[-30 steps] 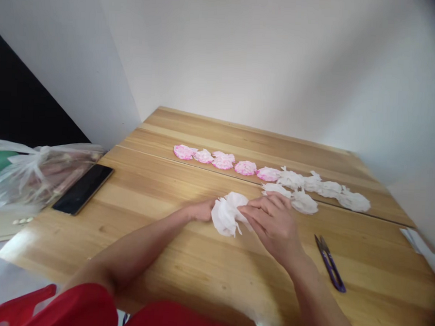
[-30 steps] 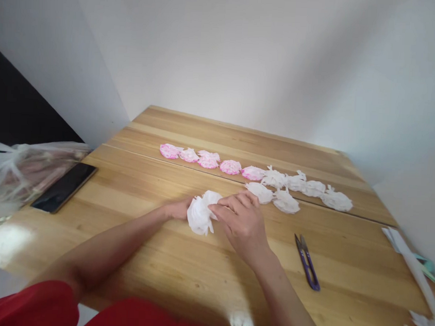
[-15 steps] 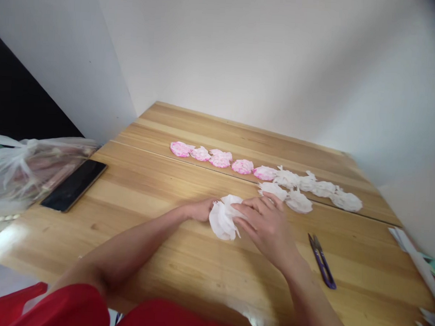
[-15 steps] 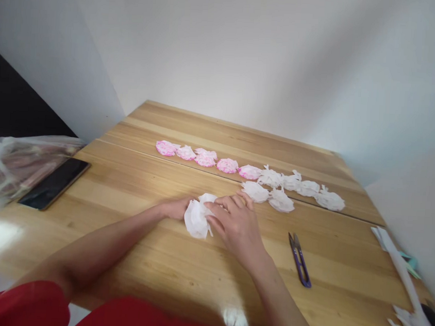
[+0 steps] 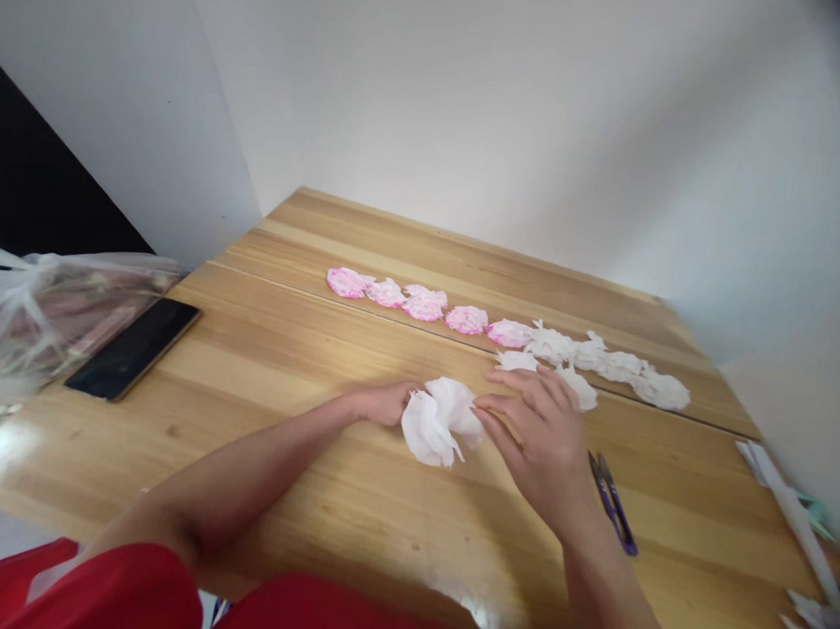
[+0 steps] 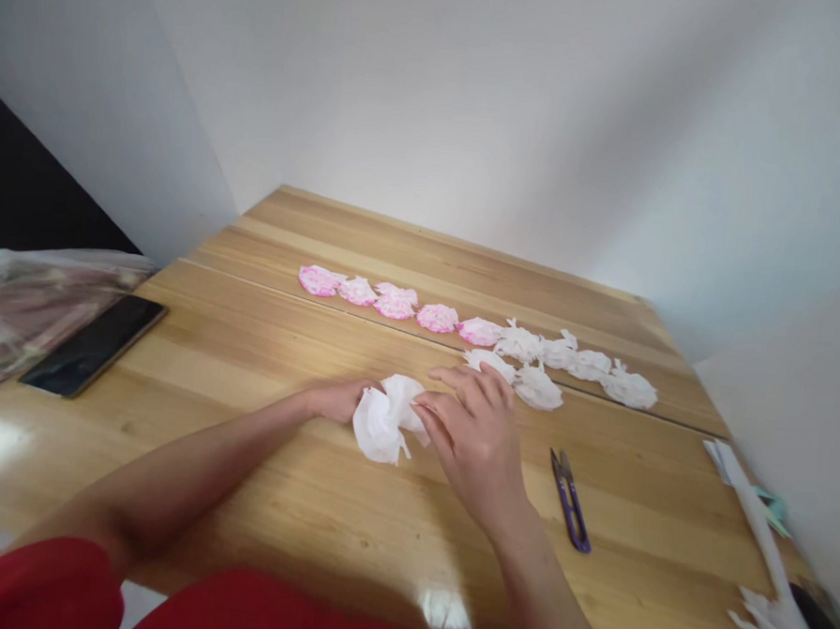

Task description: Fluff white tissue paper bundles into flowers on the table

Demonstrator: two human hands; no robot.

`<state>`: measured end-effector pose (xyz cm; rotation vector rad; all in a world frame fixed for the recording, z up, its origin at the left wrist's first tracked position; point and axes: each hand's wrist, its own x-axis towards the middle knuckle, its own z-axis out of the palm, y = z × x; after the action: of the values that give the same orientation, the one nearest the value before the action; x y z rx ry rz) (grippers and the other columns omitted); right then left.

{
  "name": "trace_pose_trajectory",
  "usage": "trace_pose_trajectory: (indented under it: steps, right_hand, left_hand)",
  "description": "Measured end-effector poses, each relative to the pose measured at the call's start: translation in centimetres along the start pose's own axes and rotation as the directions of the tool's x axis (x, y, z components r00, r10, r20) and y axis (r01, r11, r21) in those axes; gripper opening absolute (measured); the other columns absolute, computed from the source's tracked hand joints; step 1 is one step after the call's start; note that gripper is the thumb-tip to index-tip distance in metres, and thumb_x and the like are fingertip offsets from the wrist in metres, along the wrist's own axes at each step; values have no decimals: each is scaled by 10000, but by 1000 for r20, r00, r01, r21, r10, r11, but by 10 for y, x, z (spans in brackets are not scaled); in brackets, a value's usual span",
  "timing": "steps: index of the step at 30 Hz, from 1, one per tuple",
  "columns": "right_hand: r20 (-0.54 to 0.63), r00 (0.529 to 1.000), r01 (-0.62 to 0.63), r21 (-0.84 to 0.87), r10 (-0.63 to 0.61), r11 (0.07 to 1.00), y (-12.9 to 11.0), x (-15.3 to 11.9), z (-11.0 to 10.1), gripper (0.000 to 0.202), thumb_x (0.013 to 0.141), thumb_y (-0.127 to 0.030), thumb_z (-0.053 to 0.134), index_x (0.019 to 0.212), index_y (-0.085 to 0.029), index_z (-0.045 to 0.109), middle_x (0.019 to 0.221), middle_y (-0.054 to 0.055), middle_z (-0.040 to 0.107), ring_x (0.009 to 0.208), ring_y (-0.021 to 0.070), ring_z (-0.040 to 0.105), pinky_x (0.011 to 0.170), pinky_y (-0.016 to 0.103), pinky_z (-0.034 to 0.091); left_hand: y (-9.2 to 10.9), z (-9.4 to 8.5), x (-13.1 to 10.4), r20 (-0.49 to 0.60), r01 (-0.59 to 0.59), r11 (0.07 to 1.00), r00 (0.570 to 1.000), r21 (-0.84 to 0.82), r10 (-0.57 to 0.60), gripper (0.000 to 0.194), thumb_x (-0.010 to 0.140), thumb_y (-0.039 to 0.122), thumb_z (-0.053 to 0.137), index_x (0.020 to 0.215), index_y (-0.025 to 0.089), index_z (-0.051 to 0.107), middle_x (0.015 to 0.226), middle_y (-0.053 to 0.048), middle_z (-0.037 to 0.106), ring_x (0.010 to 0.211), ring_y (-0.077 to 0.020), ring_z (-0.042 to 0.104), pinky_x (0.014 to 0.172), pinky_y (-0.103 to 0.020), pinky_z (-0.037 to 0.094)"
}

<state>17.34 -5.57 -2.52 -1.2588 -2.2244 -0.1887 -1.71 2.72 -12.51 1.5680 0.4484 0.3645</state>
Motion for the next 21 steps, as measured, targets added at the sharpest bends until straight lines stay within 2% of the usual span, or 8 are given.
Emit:
trace_pose_trajectory:
  steps: [4,7,11,16,21]
  right_hand:
    - [49,993,106,49,-109,993,-6,1,-4,140,866,-190,564,864,-258,686,1101,47,651,1076,229,529,963,462,390]
    - [141,975,173,16,-173,985,-5,1,7,207,878,-159,532,895,-284,696,1179,40,632,1151,239,493,987,494,360]
    - [268,948,182,-6,-174,983,-1,-2,21,181,878,-188,551,929,-285,695,1259,35,598,1219,251,455,1031,519,310]
    - [298,939,178,-2,-170,984,2,-5,24,132,856,-191,588,874,-268,693,1236,8,618,1209,246,475,1067,514,265]
    - [291,942,174,9,-169,985,2,-6,26,132,848,-170,596,867,-260,690,1202,9,635,1208,252,475,1064,511,271]
  left_hand:
    - [0,-1,0,15,-29,1000,999,-10,30,94,723,41,554,765,78,630,787,-36,695,761,-134,601,747,-227,463]
    - [0,-2,0,29,-42,999,999,-6,42,94,702,21,567,702,98,620,741,-16,694,749,-127,601,768,-227,469]
    - [-2,-4,0,39,-62,997,997,46,60,120,745,57,545,790,63,657,816,-30,708,818,-135,616,779,-222,459]
    - [-8,-7,-1,57,-68,990,996,125,62,237,764,68,540,965,35,660,973,-48,703,911,-150,613,815,-217,449]
    - [-7,-8,0,99,-89,977,993,194,71,216,767,60,529,941,61,657,940,-65,711,837,-146,606,784,-226,467]
